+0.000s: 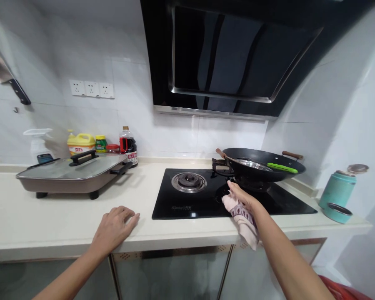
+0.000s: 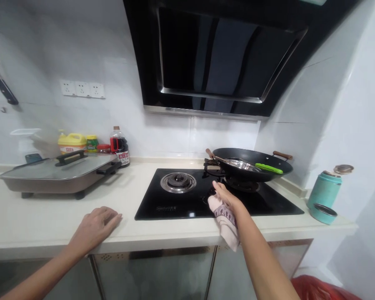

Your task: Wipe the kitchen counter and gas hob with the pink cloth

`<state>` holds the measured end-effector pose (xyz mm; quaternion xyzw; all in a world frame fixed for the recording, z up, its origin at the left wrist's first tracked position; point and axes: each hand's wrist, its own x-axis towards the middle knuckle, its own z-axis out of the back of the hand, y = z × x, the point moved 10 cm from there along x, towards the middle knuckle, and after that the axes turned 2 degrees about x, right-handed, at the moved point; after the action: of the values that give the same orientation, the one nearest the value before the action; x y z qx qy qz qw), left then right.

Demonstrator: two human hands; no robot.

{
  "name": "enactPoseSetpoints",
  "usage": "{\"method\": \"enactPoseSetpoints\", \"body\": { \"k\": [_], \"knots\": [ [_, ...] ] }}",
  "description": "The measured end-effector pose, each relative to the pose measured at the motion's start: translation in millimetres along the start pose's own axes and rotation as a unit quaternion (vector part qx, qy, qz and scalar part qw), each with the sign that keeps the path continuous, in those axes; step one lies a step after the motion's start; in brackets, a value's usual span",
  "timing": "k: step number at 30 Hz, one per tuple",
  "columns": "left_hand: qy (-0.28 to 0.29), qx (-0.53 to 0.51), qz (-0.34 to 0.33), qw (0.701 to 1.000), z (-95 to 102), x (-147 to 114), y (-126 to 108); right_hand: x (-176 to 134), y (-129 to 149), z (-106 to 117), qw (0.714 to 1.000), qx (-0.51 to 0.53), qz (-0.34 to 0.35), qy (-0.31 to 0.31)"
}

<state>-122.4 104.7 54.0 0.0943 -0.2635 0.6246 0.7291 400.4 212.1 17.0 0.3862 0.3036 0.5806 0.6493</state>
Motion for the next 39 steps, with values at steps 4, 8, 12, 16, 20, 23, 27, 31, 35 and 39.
{"method": "enactPoseSetpoints", "body": {
  "k": [4,8,12,16,20,23,27,31,35,39],
  "knots": [
    [0.003,-0.003,0.002,1.0,-2.0,1,1,26,0,-4,1.0,0.011,-0.019,0.014],
    [0.001,0.0,0.004,1.0,-1.5,2,1,31,7,-6,0.999,-0.035,-0.007,0.021],
    [-0.001,0.013,0.0,1.0,0.4,0,-2,4,10,-5,0.996,-0.088,0.009,0.028],
    [-0.011,0.014,-0.012,1.0,2.6,-2,-4,-34,2,-6,0.992,-0.115,0.023,0.041],
    [-0.01,0.01,-0.02,1.0,1.0,-3,-5,-67,-4,-12,0.979,-0.189,0.077,0.015],
    [-0.014,0.006,-0.028,0.999,0.3,-3,-7,-92,13,-28,0.963,-0.219,0.157,-0.016],
    [-0.017,0.001,-0.028,0.999,-0.9,-3,-6,-114,61,-75,0.948,-0.198,0.247,0.019],
    [-0.027,-0.003,-0.026,0.999,-0.7,-5,-4,-92,103,-117,0.944,-0.18,0.276,0.03],
    [-0.035,-0.013,-0.032,0.999,0.2,-6,-3,-31,105,-124,0.963,-0.186,0.197,-0.009],
    [-0.046,-0.021,-0.023,0.998,2.2,-6,2,20,98,-106,0.969,-0.199,0.126,-0.072]
  ]
}}
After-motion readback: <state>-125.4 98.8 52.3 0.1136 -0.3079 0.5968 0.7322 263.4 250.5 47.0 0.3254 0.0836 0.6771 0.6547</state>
